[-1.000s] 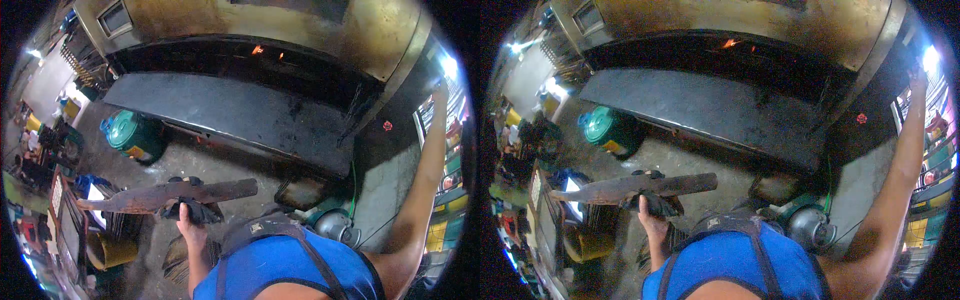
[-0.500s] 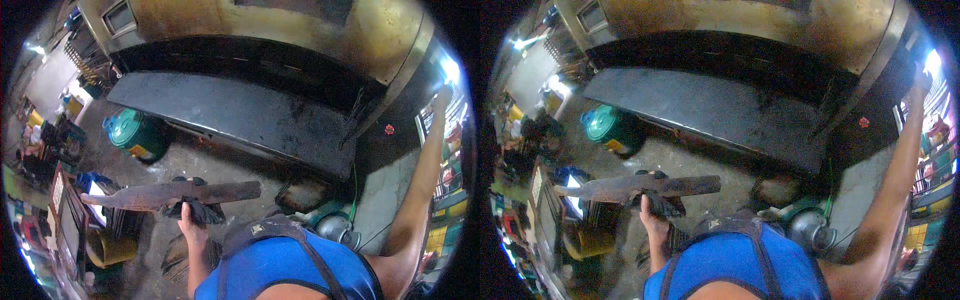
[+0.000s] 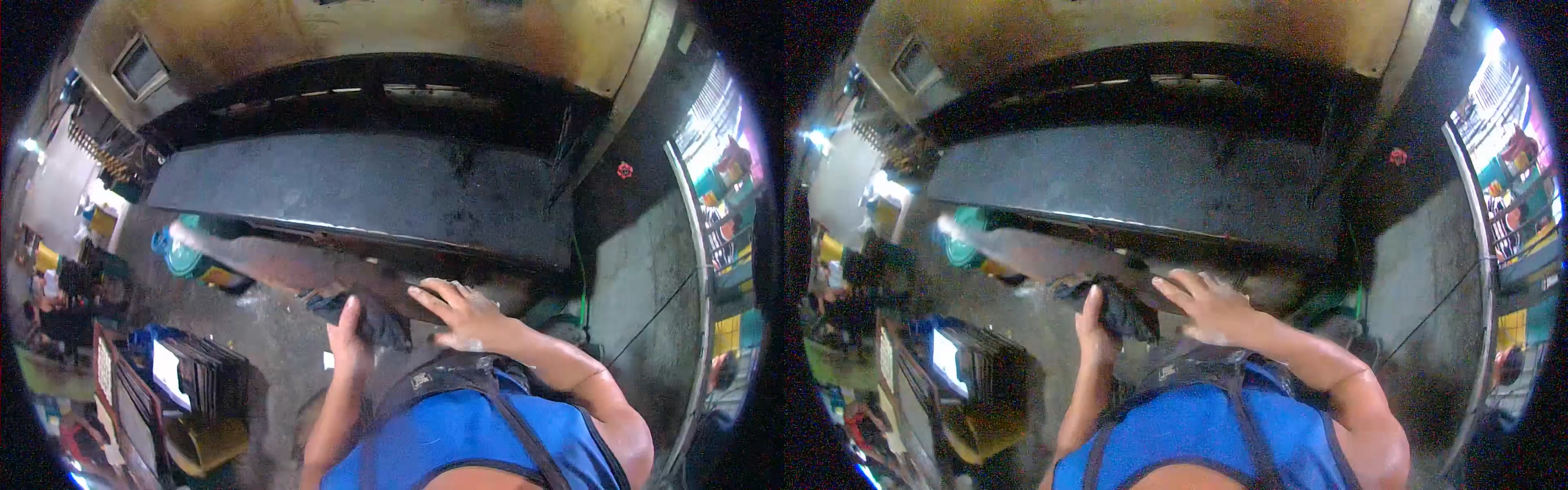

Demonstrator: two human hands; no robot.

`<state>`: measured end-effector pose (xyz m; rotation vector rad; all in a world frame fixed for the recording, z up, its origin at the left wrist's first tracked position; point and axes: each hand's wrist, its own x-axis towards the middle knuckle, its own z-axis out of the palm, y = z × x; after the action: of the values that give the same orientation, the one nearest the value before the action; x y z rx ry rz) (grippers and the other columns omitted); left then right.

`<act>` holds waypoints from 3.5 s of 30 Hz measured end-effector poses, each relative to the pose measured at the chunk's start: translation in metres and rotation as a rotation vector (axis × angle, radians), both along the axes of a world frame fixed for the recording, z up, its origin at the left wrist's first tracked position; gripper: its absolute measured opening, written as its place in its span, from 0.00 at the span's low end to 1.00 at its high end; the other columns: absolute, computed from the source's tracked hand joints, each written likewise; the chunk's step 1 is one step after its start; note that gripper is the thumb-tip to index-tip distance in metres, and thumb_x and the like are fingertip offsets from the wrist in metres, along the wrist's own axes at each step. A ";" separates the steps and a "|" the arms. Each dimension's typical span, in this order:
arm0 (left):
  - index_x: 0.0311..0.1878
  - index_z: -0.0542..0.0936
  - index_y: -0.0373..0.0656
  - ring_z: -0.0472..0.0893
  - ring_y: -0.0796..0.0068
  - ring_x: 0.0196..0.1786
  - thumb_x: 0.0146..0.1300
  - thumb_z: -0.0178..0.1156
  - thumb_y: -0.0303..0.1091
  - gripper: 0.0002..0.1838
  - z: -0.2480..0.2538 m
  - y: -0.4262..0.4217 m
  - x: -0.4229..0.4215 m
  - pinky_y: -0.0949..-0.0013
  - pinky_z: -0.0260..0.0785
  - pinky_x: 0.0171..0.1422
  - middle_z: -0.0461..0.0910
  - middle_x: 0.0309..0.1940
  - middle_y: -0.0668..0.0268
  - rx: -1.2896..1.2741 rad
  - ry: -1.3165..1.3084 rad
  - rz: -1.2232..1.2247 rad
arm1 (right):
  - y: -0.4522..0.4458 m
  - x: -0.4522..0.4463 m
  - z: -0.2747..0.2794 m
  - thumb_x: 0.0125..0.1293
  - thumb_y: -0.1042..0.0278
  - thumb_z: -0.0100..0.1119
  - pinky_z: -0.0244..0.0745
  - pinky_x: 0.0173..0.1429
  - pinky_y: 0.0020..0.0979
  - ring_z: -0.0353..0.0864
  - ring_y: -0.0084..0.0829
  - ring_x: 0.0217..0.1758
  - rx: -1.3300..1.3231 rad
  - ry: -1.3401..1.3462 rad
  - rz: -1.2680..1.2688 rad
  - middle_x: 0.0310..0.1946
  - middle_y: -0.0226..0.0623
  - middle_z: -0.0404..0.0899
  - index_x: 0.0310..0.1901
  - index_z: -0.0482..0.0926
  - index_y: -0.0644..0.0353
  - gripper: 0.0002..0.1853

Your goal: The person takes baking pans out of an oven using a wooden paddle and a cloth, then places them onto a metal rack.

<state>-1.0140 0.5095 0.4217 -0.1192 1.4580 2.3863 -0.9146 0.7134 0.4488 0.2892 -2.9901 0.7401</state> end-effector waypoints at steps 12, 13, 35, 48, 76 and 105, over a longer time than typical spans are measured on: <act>0.58 0.74 0.38 0.82 0.63 0.46 0.63 0.62 0.39 0.23 -0.039 -0.076 -0.107 0.58 0.77 0.50 0.80 0.47 0.60 0.114 -0.216 -0.381 | -0.016 0.010 -0.017 0.52 0.58 0.74 0.70 0.66 0.42 0.75 0.48 0.61 -0.237 0.193 -0.637 0.59 0.52 0.73 0.68 0.72 0.48 0.39; 0.58 0.75 0.41 0.82 0.61 0.47 0.64 0.61 0.42 0.22 -0.050 -0.093 -0.115 0.56 0.77 0.51 0.81 0.47 0.59 0.195 -0.246 -0.432 | -0.011 0.016 -0.013 0.52 0.56 0.74 0.69 0.68 0.42 0.75 0.49 0.62 -0.208 0.155 -0.715 0.60 0.53 0.73 0.68 0.72 0.47 0.38; 0.62 0.74 0.43 0.77 0.57 0.60 0.71 0.52 0.54 0.27 -0.015 -0.064 -0.113 0.53 0.68 0.67 0.79 0.57 0.60 0.450 -0.194 -0.332 | 0.130 -0.070 0.010 0.64 0.57 0.61 0.73 0.62 0.47 0.77 0.54 0.57 0.246 -0.093 -1.089 0.52 0.54 0.78 0.66 0.74 0.52 0.28; 0.69 0.68 0.43 0.76 0.54 0.62 0.71 0.46 0.58 0.33 0.004 -0.016 -0.174 0.53 0.68 0.68 0.74 0.64 0.58 0.213 -0.112 -0.410 | 0.153 -0.113 -0.025 0.68 0.57 0.55 0.68 0.66 0.50 0.66 0.50 0.62 0.139 0.076 -1.005 0.56 0.48 0.73 0.63 0.74 0.52 0.23; 0.61 0.76 0.41 0.82 0.58 0.53 0.72 0.49 0.53 0.27 0.030 0.151 -0.385 0.56 0.75 0.59 0.82 0.53 0.59 0.144 -0.038 -0.708 | 0.176 -0.174 -0.060 0.71 0.55 0.52 0.67 0.67 0.47 0.65 0.51 0.65 0.220 0.136 -1.088 0.61 0.51 0.71 0.65 0.75 0.47 0.22; 0.49 0.78 0.38 0.83 0.65 0.33 0.69 0.58 0.47 0.19 0.018 0.219 -0.458 0.60 0.77 0.36 0.83 0.40 0.60 -0.376 0.248 -0.716 | 0.095 -0.036 -0.081 0.60 0.65 0.66 0.70 0.60 0.49 0.71 0.57 0.57 0.356 0.294 -0.980 0.58 0.59 0.71 0.57 0.80 0.55 0.22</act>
<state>-1.4719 0.7288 0.4393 0.5363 1.6782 1.5801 -0.9502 0.8083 0.3674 -0.9060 -2.4722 0.0468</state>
